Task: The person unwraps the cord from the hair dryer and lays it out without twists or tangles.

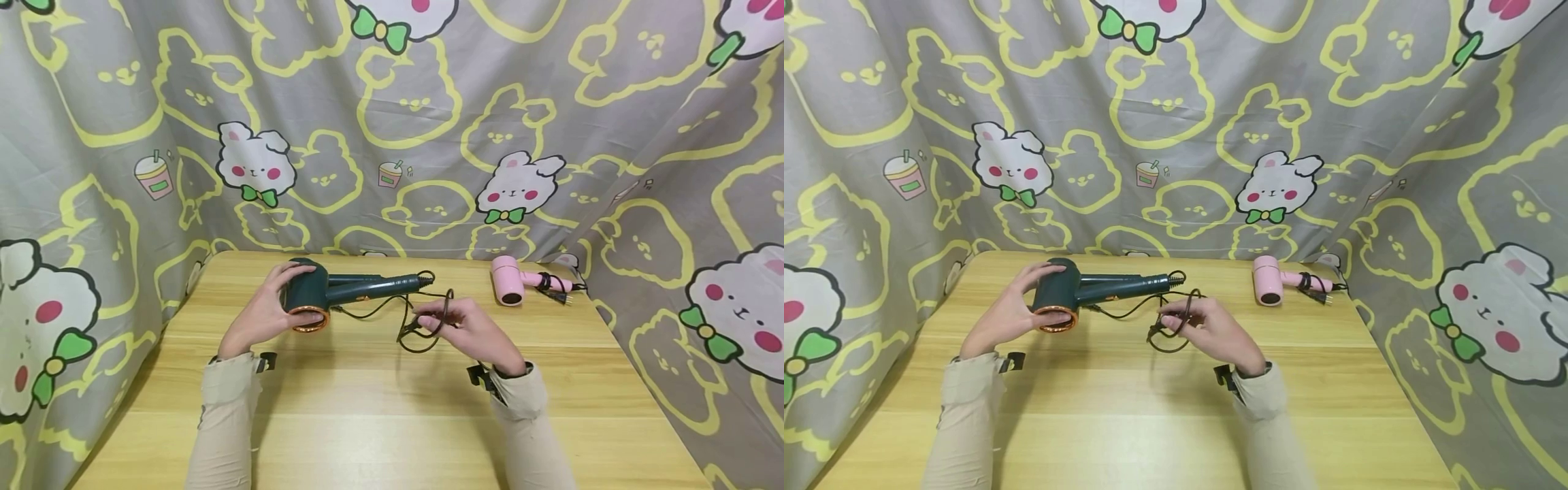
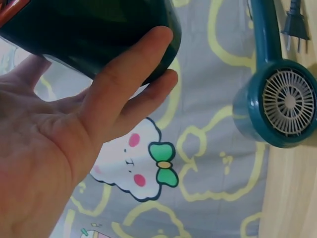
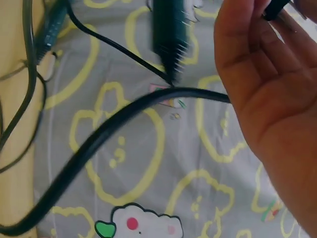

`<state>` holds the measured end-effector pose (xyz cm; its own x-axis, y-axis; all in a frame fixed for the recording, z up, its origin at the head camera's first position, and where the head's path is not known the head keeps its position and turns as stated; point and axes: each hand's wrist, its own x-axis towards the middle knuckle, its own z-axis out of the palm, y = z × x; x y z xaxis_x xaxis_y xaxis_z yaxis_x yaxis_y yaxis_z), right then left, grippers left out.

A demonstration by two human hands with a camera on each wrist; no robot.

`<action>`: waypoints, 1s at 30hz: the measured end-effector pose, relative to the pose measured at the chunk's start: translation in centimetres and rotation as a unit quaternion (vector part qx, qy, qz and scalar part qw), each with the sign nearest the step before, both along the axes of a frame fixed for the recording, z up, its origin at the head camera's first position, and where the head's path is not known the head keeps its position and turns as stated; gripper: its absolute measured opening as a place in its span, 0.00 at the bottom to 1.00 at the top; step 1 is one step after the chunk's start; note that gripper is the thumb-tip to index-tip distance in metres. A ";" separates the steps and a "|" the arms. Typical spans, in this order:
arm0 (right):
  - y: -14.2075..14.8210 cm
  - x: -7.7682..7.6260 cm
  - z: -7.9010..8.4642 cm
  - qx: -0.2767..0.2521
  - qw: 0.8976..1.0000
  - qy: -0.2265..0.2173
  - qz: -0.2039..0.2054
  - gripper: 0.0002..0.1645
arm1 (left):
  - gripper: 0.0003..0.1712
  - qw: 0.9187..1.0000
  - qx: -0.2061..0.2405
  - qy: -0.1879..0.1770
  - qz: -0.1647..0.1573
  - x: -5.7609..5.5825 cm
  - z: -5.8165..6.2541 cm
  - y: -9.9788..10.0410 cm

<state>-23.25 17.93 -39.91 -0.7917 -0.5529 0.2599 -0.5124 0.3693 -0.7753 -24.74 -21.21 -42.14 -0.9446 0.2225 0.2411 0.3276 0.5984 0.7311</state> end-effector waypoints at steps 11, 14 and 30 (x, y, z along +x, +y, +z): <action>-0.6 -2.2 -2.6 0.009 1.000 -0.024 -0.009 0.17 | 0.48 0.996 0.074 0.023 -0.043 1.7 2.1 0.5; 0.0 -2.6 -3.2 -0.014 0.999 -0.033 -0.041 0.20 | 0.48 0.993 0.085 0.016 -0.080 1.9 2.4 0.5; 5.5 -3.6 -3.0 0.028 0.994 -0.044 -0.093 0.17 | 0.48 0.984 0.075 -0.042 -0.159 1.6 1.4 -0.5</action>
